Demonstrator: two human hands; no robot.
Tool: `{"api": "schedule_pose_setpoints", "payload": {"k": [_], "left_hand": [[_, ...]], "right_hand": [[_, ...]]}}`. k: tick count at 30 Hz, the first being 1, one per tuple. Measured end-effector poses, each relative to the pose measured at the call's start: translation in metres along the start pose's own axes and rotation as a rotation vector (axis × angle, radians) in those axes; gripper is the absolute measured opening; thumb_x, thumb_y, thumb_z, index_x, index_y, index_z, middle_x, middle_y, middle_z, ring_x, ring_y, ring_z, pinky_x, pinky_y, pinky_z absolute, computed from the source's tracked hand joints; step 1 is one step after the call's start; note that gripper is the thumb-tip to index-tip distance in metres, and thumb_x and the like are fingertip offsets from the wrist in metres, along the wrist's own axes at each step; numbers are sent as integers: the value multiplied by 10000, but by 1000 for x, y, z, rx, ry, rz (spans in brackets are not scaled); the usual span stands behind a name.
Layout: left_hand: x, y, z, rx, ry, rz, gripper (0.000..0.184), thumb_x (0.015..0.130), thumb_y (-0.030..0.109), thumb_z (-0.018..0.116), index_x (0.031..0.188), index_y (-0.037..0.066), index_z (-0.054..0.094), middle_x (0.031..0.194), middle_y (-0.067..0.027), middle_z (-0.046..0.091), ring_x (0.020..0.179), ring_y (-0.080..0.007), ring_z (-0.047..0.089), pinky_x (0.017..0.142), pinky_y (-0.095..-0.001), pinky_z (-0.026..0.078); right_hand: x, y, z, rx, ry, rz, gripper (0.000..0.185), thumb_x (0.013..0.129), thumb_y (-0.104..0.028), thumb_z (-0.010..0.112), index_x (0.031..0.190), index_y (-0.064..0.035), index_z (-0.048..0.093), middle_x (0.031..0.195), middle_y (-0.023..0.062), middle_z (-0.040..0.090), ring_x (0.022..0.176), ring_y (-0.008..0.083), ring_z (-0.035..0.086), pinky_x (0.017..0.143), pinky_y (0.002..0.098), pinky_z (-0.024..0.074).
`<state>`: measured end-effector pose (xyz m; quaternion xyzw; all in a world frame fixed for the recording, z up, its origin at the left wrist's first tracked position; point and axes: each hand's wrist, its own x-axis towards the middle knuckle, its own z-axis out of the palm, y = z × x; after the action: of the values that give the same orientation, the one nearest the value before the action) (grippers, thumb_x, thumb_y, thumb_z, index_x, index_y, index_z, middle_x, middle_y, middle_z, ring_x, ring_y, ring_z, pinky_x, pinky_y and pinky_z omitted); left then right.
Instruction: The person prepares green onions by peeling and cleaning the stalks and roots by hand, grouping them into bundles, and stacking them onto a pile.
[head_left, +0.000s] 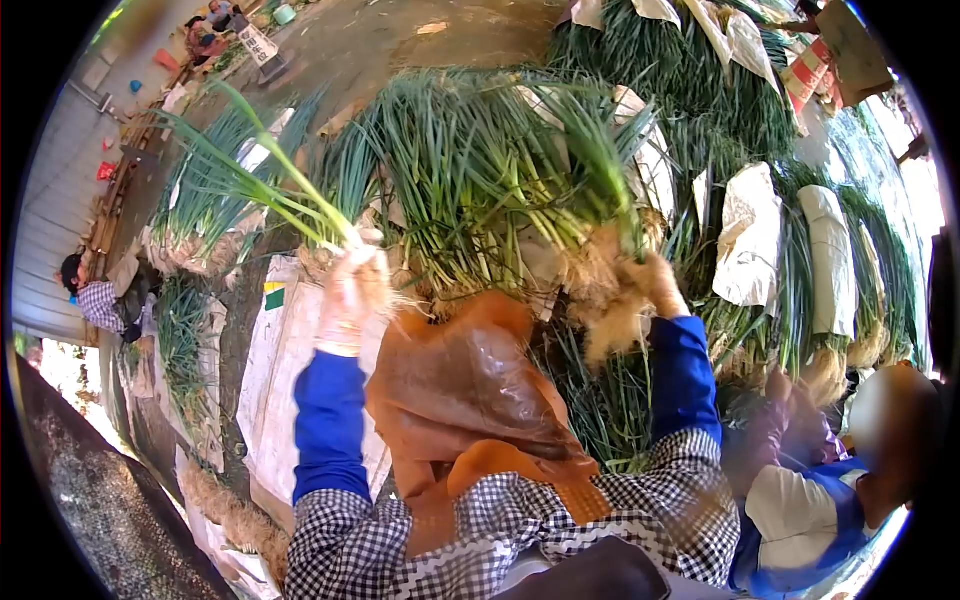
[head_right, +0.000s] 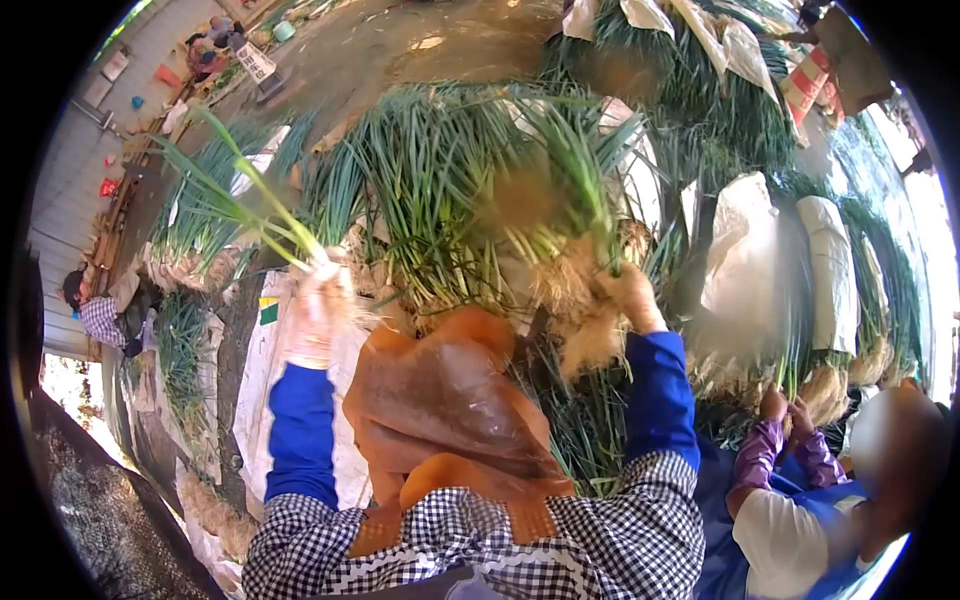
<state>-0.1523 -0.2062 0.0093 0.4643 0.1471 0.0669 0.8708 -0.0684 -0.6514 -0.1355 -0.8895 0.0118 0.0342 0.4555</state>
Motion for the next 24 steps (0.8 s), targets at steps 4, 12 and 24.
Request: {"api": "schedule_pose_setpoints", "payload": {"k": [4,12,24], "left_hand": [[-3,-97,6,-119,-144,-204,157,758,104,589,911,86,560,724,-53,581,598,-145,564,534,-259,493],[-72,-228,75,-212,-222,-679,107,766,90,623,847,61,559,877,-119,629,868,-247,604,785,-338,488],[-90,-296,54,-173,-33,-556,41,771,-22,580,801,6,577,770,-119,629,713,-207,626,668,-310,529]], "right_hand": [[-20,0,1,-295,109,72,342,805,-333,621,790,7,594,682,170,574,655,271,557,633,349,446],[-88,-44,11,787,-180,247,257,901,-199,502,952,19,629,784,66,641,739,150,576,698,253,444],[-235,84,9,-1131,-482,-183,208,893,-259,493,892,-87,611,874,73,624,717,235,601,585,340,492]]}}
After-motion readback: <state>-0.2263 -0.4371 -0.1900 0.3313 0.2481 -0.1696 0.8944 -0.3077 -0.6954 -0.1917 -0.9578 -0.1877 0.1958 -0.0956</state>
